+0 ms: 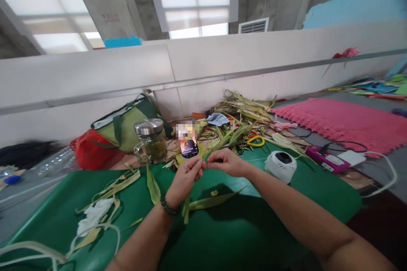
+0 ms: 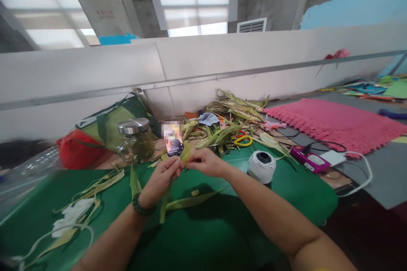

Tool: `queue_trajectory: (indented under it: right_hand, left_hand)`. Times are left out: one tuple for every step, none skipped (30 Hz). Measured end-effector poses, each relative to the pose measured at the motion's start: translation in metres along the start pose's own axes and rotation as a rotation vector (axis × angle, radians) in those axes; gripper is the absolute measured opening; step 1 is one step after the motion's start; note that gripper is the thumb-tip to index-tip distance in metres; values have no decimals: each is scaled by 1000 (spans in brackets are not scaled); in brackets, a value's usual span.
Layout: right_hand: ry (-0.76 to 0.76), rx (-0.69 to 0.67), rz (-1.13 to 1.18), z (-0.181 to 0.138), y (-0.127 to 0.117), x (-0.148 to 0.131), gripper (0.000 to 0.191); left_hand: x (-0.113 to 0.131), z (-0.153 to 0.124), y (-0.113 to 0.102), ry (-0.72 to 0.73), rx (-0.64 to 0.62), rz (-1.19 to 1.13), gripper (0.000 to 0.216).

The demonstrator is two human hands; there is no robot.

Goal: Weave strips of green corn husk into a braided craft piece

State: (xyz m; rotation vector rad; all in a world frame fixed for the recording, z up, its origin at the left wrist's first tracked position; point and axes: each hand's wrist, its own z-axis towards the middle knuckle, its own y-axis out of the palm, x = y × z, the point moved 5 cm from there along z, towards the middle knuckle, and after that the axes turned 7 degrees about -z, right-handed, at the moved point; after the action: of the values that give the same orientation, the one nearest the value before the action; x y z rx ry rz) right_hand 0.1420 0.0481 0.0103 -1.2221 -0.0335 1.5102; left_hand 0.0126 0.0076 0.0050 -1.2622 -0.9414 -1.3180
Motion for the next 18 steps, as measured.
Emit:
queue_trajectory:
  right_hand:
    - [-43, 11, -106, -2, 2, -5, 23]
    - [-86, 20, -216, -4, 3, -9, 22]
    - [-120, 31, -308, -6, 3, -12, 21]
    - [-140, 36, -364, -7, 3, -14, 21]
    - [-145, 37, -372, -7, 1, -13, 20]
    - [-137, 31, -340, -7, -1, -10, 20]
    - [-120, 26, -284, -6, -3, -6, 20]
    - [-97, 22, -222, -4, -5, -2, 21]
    - [-73, 23, -167, -3, -7, 2, 23]
    - [-48, 26, -131, -1, -9, 6, 25]
    - [-23, 32, -118, 0, -11, 8, 27]
    - [1, 32, -120, 0, -15, 9, 28]
    - [26, 25, -134, 0, -19, 10, 29]
    - [58, 12, -158, -2, -25, 10, 30]
    - [99, -3, -185, -6, -34, 11, 30]
    - [150, -25, -213, -11, -45, 13, 32]
    - [209, -40, -240, -17, -58, 16, 34]
    - [266, -51, -256, -24, -73, 20, 37]
  left_hand:
    - [0, 1, -3, 48, 78, 122, 29]
    - [0, 2, -5, 81, 134, 241, 28]
    - [-1, 2, -4, 87, 136, 336, 27]
    - [-4, 2, 0, 63, 66, 386, 26]
    - [-9, 1, 7, 16, -65, 383, 24]
    - [-12, -1, 14, -46, -220, 319, 22]
    - [-15, -4, 20, -110, -356, 202, 22]
    - [-15, -7, 23, -161, -431, 54, 24]
    - [-14, -7, 23, -190, -428, -100, 27]
    - [-12, -5, 21, -195, -360, -238, 30]
    - [-11, -3, 17, -183, -264, -346, 32]
    - [-10, 0, 13, -162, -174, -421, 34]
    - [-11, 2, 9, -140, -98, -469, 35]
    - [-12, 5, 6, -122, -39, -506, 36]
    - [-13, 7, 4, -112, 10, -542, 37]
    - [-15, 8, 1, -108, 53, -580, 37]
    - [-17, 10, -2, -109, 89, -624, 37]
    - [-18, 10, -4, -115, 114, -673, 36]
